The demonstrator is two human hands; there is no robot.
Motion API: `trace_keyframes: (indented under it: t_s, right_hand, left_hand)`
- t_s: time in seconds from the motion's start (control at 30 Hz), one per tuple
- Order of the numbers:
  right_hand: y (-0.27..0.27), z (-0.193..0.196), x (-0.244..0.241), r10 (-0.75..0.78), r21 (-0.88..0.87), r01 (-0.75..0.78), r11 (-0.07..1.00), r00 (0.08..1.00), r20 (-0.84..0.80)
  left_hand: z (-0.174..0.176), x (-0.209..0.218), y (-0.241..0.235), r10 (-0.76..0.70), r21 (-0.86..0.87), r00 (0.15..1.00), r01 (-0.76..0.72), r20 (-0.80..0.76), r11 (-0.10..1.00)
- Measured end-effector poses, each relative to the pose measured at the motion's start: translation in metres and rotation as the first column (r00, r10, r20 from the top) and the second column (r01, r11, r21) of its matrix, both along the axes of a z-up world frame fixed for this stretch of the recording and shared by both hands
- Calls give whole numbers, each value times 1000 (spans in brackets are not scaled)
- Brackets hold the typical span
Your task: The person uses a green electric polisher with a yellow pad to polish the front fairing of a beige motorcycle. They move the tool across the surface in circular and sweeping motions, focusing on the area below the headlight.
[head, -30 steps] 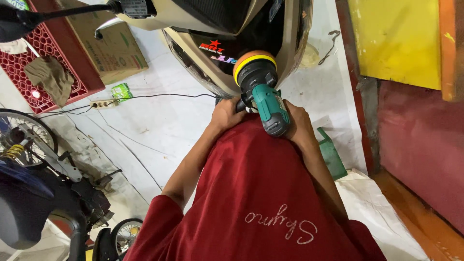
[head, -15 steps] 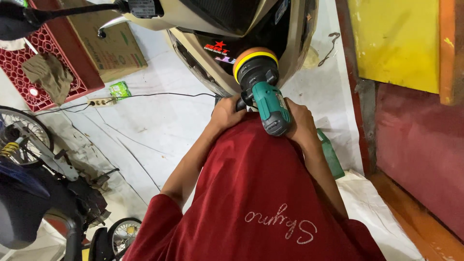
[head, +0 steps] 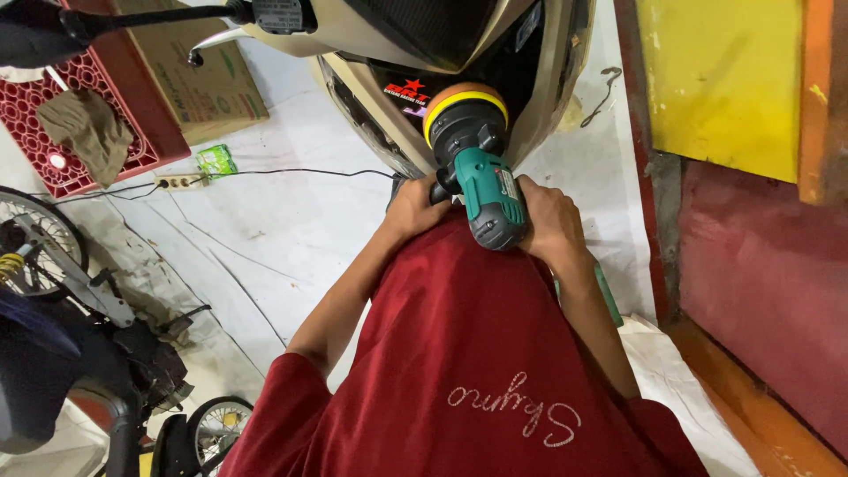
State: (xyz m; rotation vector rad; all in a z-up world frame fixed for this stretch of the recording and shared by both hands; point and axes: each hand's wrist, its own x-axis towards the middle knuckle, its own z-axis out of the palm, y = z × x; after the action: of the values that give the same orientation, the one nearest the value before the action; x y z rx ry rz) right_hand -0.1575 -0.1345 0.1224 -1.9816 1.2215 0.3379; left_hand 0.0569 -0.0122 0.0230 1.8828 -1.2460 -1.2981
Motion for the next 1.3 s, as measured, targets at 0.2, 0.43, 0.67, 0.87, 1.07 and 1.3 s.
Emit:
trace_keyframes:
  t_s: [0.2, 0.43, 0.67, 0.87, 1.07, 1.3]
  right_hand:
    - [-2, 16, 6, 6, -53, 1, 999, 993, 115]
    - [-5, 11, 11, 26, -10, -25, 1000, 999, 37]
    - [-3, 21, 18, -8, -27, 10, 1000, 998, 65]
    - [-1, 15, 21, 0, -25, 0, 1000, 1000, 21]
    - [0, 16, 23, -1, -22, 2, 1000, 999, 32]
    - [0, 21, 30, -24, 31, 23, 999, 999, 47]
  left_hand:
    - [-17, 4, 4, -1, -51, 999, 4, 43, 999]
    - [2, 4, 0, 50, -47, 998, -48, 43, 998]
    - [7, 6, -4, 82, 17, 995, -83, 55, 996]
    - [7, 8, -3, 96, 50, 994, -99, 52, 994]
    - [9, 11, -2, 102, 28, 992, -104, 77, 994]
    - [10, 14, -1, 119, 50, 991, -122, 61, 991]
